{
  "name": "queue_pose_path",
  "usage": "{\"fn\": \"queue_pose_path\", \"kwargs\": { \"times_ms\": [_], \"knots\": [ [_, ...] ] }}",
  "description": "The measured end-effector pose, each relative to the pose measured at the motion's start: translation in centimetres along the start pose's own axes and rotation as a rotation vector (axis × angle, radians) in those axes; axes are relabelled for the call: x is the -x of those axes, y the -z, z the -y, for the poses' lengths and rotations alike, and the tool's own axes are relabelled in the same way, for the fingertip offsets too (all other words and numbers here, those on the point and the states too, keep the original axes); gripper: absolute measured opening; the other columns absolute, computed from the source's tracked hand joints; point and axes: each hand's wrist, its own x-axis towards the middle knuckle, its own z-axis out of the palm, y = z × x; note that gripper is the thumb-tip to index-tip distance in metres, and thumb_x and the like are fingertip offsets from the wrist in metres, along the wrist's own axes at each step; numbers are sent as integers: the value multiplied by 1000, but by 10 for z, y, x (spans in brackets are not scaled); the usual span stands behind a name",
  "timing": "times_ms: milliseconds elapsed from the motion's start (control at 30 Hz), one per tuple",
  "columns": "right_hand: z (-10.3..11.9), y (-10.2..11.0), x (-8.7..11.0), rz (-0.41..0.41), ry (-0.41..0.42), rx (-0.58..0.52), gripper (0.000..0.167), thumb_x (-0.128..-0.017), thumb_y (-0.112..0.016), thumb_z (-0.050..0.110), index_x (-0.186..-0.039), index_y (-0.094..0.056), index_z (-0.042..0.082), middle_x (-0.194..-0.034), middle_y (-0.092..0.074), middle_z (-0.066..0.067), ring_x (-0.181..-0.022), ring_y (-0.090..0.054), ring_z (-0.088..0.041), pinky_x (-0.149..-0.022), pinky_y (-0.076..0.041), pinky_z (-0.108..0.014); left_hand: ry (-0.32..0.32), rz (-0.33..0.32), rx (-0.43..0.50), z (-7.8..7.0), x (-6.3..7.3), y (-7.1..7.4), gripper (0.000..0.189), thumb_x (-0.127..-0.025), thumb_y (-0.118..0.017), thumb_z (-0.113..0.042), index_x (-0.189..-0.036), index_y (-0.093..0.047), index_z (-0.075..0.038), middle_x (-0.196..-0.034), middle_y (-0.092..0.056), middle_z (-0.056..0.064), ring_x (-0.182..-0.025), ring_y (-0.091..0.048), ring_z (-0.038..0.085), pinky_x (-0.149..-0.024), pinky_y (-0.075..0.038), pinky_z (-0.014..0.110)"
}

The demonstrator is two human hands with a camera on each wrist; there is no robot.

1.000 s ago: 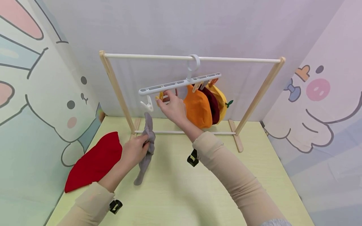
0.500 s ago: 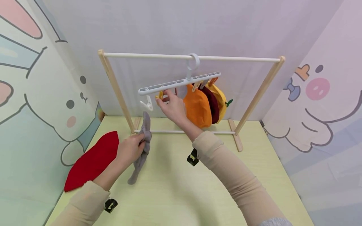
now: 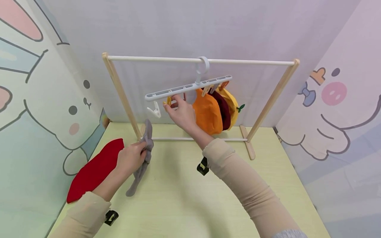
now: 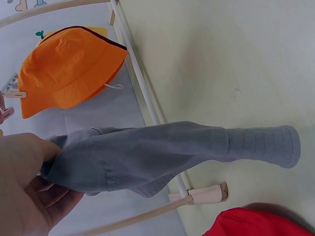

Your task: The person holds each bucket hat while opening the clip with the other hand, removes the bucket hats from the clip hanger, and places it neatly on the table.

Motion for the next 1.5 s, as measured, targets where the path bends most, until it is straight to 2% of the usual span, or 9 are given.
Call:
{"fn": "queue_pose_path", "kwargs": {
  "times_ms": [367, 667, 800, 1100, 1267, 1500],
  "knots": [
    [-1, -1, 0, -4, -14, -6, 25, -85, -61, 40, -102, -58, 22, -89, -70, 4, -76, -65, -10, -56, -43, -26, 10, 7, -16, 10, 4, 4, 13, -78, -67, -6, -73, -55, -9, -62, -53, 5, -43, -39, 16, -37, -34, 28],
    [-1, -2, 0, 4, -18, 2, 24, -85, -61, 41, -102, -58, 24, -89, -70, 5, -76, -65, -9, -58, -44, -26, 24, 27, -96, 21, 5, 3, 9, -76, -68, -6, -80, -60, -8, -62, -52, 7, -42, -39, 18, -36, -35, 30],
    [-1, -1, 0, 5, -16, -2, 24, -86, -61, 41, -102, -58, 23, -89, -70, 5, -76, -65, -10, -59, -44, -26, 31, 39, -112, 25, 8, 0, 10, -76, -68, -6, -81, -59, -7, -59, -49, 6, -43, -37, 17, -36, -33, 29],
    [-1, -1, -1, 14, -21, -6, 24, -85, -60, 42, -101, -58, 24, -88, -70, 6, -75, -64, -10, -58, -43, -26, 81, 131, -127, 30, 14, -9, 13, -78, -67, -7, -91, -64, -5, -61, -49, 7, -45, -37, 18, -38, -34, 30],
    [-2, -1, -1, 16, -23, -4, 25, -85, -60, 42, -102, -58, 24, -89, -70, 5, -76, -64, -10, -58, -43, -26, 85, 123, -138, 33, 15, -14, 11, -78, -66, -6, -88, -64, -5, -61, -49, 8, -44, -38, 18, -37, -33, 30],
    [-1, 0, -2, 32, -21, -20, 26, -86, -60, 43, -104, -57, 24, -90, -69, 5, -76, -63, -9, -58, -44, -25, 107, 144, -131, 33, 18, -22, 16, -78, -65, -6, -94, -64, -6, -63, -51, 9, -44, -38, 19, -37, -33, 31]
  ]
}}
